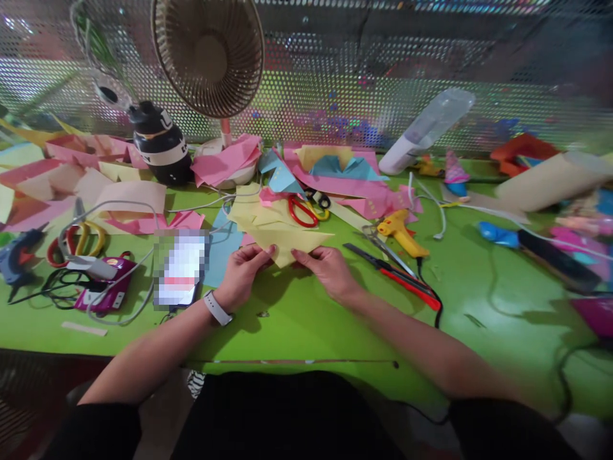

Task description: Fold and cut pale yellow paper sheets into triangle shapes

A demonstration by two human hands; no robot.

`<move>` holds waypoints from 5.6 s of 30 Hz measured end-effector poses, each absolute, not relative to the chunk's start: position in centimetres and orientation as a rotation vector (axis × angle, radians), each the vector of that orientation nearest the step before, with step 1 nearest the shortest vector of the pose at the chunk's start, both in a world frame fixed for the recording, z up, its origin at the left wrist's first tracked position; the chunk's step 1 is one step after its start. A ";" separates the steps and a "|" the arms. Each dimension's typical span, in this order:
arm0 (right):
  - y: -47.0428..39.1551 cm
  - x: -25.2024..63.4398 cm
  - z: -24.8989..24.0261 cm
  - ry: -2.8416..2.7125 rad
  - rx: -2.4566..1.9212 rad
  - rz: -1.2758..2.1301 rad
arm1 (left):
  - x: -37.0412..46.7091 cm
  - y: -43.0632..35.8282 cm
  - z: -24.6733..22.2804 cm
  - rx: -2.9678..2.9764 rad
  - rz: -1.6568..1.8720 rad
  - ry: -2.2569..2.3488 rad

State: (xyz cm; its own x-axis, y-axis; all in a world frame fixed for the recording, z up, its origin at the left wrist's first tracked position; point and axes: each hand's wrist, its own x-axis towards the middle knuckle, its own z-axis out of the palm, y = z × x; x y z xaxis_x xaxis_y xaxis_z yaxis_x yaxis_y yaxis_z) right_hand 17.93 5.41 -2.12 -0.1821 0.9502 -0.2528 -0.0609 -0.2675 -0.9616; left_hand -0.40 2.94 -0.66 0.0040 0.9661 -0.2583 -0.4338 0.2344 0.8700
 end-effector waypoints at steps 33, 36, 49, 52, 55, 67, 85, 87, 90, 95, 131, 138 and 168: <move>8.3 19.9 -1.2 -0.956 -1.105 1.295 | -0.9 4.0 0.1 0.716 1.241 1.115; 9.5 20.9 -0.9 -0.819 -1.105 1.221 | -0.8 4.0 0.4 0.697 1.265 1.115; 8.1 20.1 0.0 -0.756 -1.007 1.744 | -0.8 3.3 0.5 0.943 1.230 0.799; 8.2 20.1 0.1 -0.672 -1.000 1.757 | -1.1 3.5 0.6 0.838 1.273 0.739; 7.9 19.9 0.2 -0.657 -0.984 1.750 | -1.3 3.9 0.4 0.729 1.230 0.790; 7.6 20.3 1.1 -1.143 -0.996 1.720 | -1.5 4.3 2.3 1.012 1.068 1.155; 1.7 38.7 7.4 -1.437 -1.351 0.752 | -2.1 6.3 2.7 1.274 0.506 1.187; 1.6 38.6 4.9 -1.641 -1.578 0.688 | -2.1 6.8 2.4 1.317 0.457 1.161; 1.7 38.0 2.3 -1.936 -1.806 0.406 | -2.0 7.5 1.7 1.349 0.458 1.167; 2.6 36.5 0.8 -2.220 -1.971 0.229 | -1.7 8.0 0.8 1.470 0.439 1.212; 1.4 36.3 2.3 -1.674 -1.573 -0.098 | -5.6 1.6 -1.4 2.950 0.423 1.181; 2.2 33.3 0.5 -2.062 -1.716 0.219 | -5.1 1.2 -1.8 3.083 0.474 1.144; 20.6 19.1 4.9 -2.743 -2.010 0.226 | -6.1 0.6 -1.7 2.789 0.414 1.017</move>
